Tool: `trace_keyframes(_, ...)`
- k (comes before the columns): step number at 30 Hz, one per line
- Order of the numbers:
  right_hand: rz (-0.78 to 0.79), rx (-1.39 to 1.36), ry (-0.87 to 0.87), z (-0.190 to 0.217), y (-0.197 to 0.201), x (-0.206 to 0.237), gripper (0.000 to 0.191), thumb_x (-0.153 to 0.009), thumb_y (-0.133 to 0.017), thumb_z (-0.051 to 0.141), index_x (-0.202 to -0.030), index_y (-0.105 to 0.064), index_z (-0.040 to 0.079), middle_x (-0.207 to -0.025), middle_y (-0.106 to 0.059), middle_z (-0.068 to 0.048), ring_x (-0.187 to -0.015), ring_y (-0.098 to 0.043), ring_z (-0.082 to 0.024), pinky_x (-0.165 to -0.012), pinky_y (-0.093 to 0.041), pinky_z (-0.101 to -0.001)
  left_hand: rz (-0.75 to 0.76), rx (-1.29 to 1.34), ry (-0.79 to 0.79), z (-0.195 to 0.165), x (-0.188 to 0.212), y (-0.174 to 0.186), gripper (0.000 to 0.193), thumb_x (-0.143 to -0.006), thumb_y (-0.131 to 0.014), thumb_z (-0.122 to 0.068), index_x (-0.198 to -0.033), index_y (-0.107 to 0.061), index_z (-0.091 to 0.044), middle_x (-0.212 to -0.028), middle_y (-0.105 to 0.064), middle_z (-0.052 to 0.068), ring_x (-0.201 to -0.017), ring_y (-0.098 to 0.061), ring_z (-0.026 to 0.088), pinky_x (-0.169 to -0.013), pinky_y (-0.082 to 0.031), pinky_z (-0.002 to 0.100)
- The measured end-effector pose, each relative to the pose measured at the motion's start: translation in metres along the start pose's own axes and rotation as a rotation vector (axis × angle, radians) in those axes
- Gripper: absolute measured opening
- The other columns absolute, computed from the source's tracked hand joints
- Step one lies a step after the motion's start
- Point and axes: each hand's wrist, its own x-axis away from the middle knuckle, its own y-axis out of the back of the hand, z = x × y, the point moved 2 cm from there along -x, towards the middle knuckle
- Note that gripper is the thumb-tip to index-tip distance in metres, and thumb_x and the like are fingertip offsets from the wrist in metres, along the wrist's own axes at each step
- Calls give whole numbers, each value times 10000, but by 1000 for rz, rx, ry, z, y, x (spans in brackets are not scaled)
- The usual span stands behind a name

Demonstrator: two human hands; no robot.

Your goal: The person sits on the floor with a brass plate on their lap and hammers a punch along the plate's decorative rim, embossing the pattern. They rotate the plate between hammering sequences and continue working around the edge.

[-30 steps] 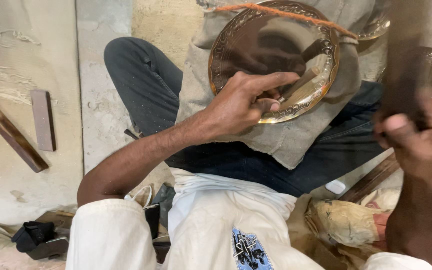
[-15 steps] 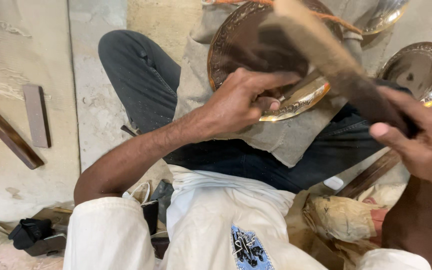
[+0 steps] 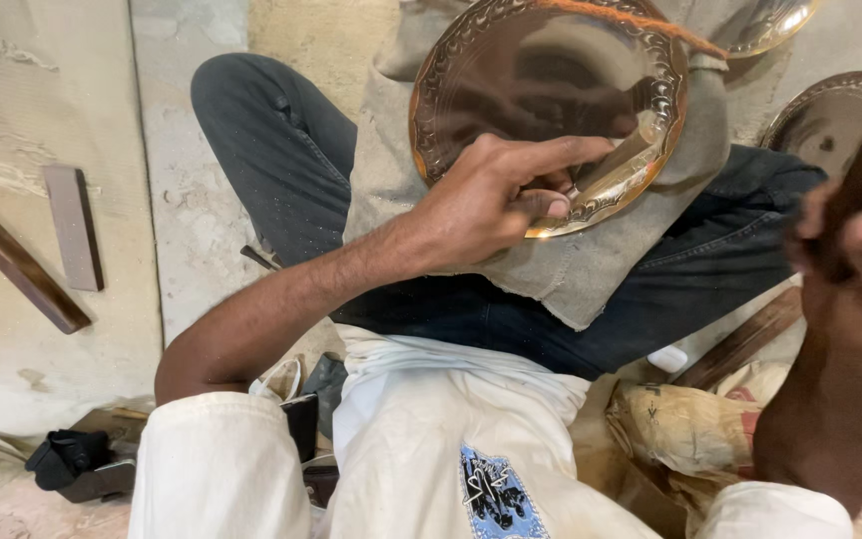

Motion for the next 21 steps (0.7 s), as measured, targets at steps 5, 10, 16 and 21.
trace_keyframes(5,134,441,-53,-5,26,-11,193,-1111,-670,154,-1022,-575,12,-773,-547,-105,-623,-494,-173,-586,-402,-291,-9,-12,-17,-6,-9,-2,539,-943,-717,-15,-1455,-557,-71,-1244,-760,151,-1054,-794,209,-966,-693,368)
trace_keyframes(10,119,459,15,35,-1,5,269,-1062,-691,251,-1136,-560,28,-850,-582,-67,-649,-509,-128,-583,-404,-244,5,-37,-10,-15,-8,2,540,-910,-731,-13,-1425,-585,-79,-1256,-760,156,-972,-802,195,-885,-695,361)
trace_keyframes(16,58,134,37,50,-18,-5,345,-1079,-702,366,-1169,-596,50,-907,-611,-52,-665,-528,-106,-600,-420,-208,-47,3,-17,-22,0,13,525,-956,-748,-57,-1447,-563,-80,-1082,-800,112,-966,-805,176,-855,-700,334)
trace_keyframes(21,141,323,44,64,-29,-10,379,-1086,-699,350,-1274,-587,41,-909,-605,-74,-721,-599,-134,-685,-489,-247,-90,-19,-61,-24,1,19,537,-950,-743,-49,-1450,-547,-75,-1133,-785,128,-971,-800,180,-870,-697,334)
